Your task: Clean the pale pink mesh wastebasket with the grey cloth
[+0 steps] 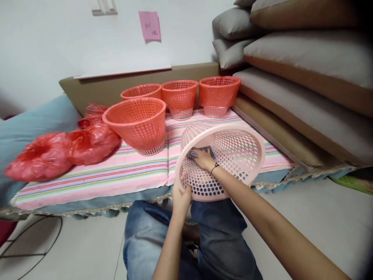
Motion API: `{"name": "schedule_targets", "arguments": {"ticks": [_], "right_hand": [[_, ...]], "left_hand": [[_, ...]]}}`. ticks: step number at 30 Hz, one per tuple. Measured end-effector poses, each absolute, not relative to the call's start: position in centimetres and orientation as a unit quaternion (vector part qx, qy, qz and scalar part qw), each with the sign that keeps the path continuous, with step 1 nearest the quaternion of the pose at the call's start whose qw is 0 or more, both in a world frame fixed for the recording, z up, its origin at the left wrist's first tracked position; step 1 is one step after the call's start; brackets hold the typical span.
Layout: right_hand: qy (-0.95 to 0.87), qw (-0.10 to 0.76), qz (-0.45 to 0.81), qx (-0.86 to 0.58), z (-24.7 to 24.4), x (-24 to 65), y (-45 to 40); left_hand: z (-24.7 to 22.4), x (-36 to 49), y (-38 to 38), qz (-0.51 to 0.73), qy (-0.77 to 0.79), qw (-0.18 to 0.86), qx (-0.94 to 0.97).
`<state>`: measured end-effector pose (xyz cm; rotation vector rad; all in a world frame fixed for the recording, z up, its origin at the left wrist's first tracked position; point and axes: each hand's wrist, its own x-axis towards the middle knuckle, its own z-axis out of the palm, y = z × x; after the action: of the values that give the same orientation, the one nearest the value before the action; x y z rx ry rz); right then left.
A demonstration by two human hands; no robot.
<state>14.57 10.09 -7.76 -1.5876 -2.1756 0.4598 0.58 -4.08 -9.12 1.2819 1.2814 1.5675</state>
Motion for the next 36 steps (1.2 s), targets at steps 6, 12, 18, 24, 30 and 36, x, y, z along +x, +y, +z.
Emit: {"name": "schedule_targets", "arguments": {"ticks": [6, 12, 18, 24, 30, 36], "right_hand": [[-0.768, 0.134, 0.214, -0.589, -9.8, 14.5, 11.8], [-0.78, 0.105, 0.247, -0.566, -9.0, 15.2, 10.8], [-0.793, 0.088, 0.249, -0.548, -8.3, 15.8, 4.0], [-0.805, 0.075, 0.268, -0.523, -6.2, 17.5, -4.1], [-0.795, 0.045, 0.319, -0.514, -4.3, 18.4, -9.0], [-0.799, 0.019, 0.259, -0.542, -5.1, 19.4, -10.5]], "left_hand": [[-10.2, 0.3, -3.9, 0.596, 0.494, 0.394, 0.495], [-10.8, 0.9, -4.3, 0.605, 0.527, 0.37, 0.468], [-10.9, 1.0, -4.6, 0.608, 0.521, 0.379, 0.464], [-11.4, 0.7, -4.5, 0.624, 0.496, 0.384, 0.466], [-10.9, 0.6, -4.7, 0.6, 0.514, 0.389, 0.474], [-10.4, 0.6, -4.7, 0.608, 0.513, 0.386, 0.468]]}}
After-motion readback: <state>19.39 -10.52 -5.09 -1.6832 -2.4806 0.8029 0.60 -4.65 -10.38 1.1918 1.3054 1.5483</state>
